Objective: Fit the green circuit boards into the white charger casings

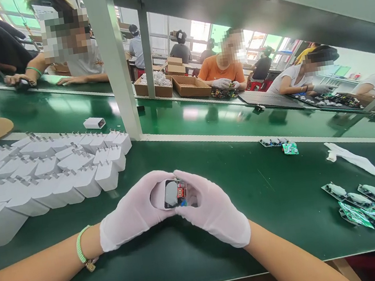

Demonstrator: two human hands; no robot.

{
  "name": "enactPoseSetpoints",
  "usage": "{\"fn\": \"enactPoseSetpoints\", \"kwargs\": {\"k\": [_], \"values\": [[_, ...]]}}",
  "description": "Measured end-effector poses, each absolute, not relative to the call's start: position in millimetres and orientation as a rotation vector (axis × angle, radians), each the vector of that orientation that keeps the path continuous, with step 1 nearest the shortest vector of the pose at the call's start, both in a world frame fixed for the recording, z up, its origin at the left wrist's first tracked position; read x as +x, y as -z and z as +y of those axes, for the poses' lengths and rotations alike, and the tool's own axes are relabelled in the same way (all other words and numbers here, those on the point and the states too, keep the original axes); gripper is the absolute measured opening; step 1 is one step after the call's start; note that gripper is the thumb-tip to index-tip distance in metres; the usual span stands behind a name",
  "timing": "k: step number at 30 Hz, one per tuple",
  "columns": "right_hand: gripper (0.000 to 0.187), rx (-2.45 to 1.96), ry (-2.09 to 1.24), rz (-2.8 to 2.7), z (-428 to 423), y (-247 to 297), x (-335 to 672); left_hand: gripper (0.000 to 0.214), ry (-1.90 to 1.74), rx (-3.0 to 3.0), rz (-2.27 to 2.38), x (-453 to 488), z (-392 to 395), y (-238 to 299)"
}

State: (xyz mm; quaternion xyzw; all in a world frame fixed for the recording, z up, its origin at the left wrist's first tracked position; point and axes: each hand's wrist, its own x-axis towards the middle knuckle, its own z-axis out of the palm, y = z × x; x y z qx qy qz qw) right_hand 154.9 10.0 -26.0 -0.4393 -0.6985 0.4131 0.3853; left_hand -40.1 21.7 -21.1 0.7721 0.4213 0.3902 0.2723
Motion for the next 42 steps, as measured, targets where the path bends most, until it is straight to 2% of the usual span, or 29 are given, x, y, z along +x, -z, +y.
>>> {"fn": "enactPoseSetpoints", "kwargs": {"k": [6, 11, 18, 22, 28, 42], "values": [[0.054, -1.215, -0.771, -1.988, 4, 13, 155, 0.05, -1.058, 2.157, 1.108, -41, 20, 21], [0.057, -1.268, -0.475, -2.18, 5, 13, 153, 0.042, -1.114, 2.192, 1.049, -40, 20, 23], [0.077, -1.093, -0.626, -2.214, 5, 22, 156, 0.047, -1.018, 2.155, 1.074, -41, 17, 18], [0.072, -1.172, -0.688, -2.064, 2, 22, 154, 0.049, -1.013, 2.148, 1.076, -41, 16, 15], [0.053, -1.183, -0.685, -1.91, -5, 19, 155, 0.049, -0.983, 2.103, 1.093, -43, 17, 14], [0.053, -1.135, -0.328, -2.271, -4, 7, 153, 0.042, -1.102, 2.183, 0.987, -41, 17, 16]]}}
